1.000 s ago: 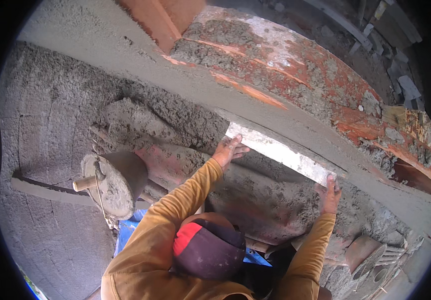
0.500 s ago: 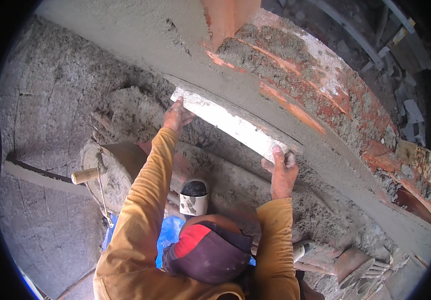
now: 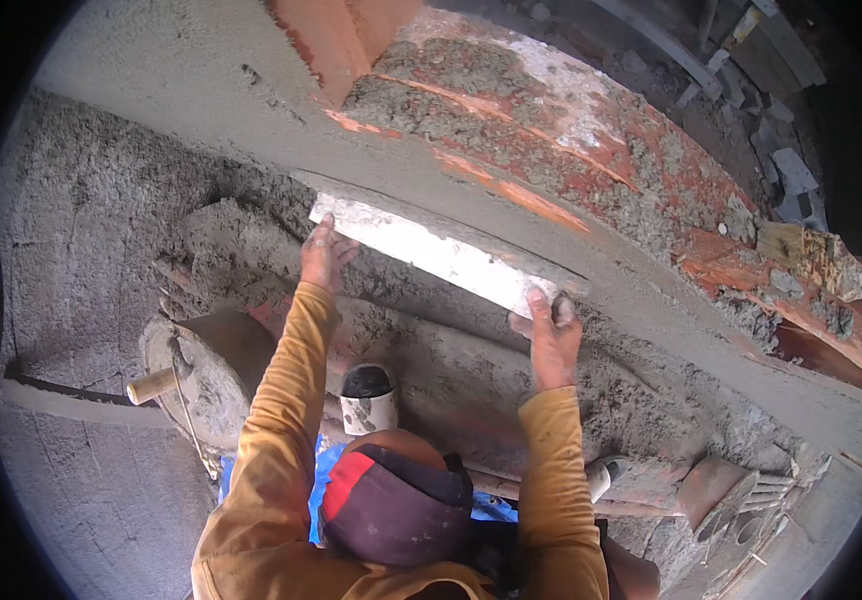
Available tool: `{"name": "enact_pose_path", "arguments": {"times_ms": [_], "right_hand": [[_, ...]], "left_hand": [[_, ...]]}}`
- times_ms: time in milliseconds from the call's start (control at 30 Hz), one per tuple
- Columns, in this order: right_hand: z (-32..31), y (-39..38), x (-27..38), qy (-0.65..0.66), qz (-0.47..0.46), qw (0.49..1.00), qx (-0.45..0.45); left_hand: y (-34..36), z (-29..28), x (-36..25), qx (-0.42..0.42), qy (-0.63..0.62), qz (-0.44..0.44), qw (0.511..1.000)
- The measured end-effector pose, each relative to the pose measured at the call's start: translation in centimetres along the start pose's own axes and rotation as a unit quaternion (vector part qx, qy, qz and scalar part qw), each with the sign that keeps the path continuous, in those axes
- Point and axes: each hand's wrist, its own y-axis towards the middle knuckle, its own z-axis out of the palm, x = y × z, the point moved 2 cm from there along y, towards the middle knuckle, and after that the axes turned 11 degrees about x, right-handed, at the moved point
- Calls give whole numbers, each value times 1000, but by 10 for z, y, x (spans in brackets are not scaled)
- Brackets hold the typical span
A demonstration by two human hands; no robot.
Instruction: The person scoops wet cement from a bucket with a trowel and applies it to a wall, then smooths the surface with a straightedge. The person repeats the process of scooping and applying cement to different sections of the wall.
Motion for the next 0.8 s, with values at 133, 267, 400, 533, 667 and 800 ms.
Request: {"name": "enact_pose_path", "arguments": {"times_ms": [133,267,400,533,667,800], "right_hand": [[-24,3,-10,-8,34,999,0],[-180,-6,-54,-10,104,986,-134],[-291,-72,-70,31,197,978,-53],[-285,-125,-86,109,173,973,-104],[-282,-118,-97,193,27,957,-216],[-160,-86,-64,359,-53,837,-410]], "left_hand": [[6,-3,27,68,26,-108,991],[-38,92,111,155,33,-233,959],[-86,118,154,289,-45,-249,924],[-100,126,104,421,9,-252,871],[-129,145,72,498,95,-198,839],[-145,174,88,548,144,-185,803]]}}
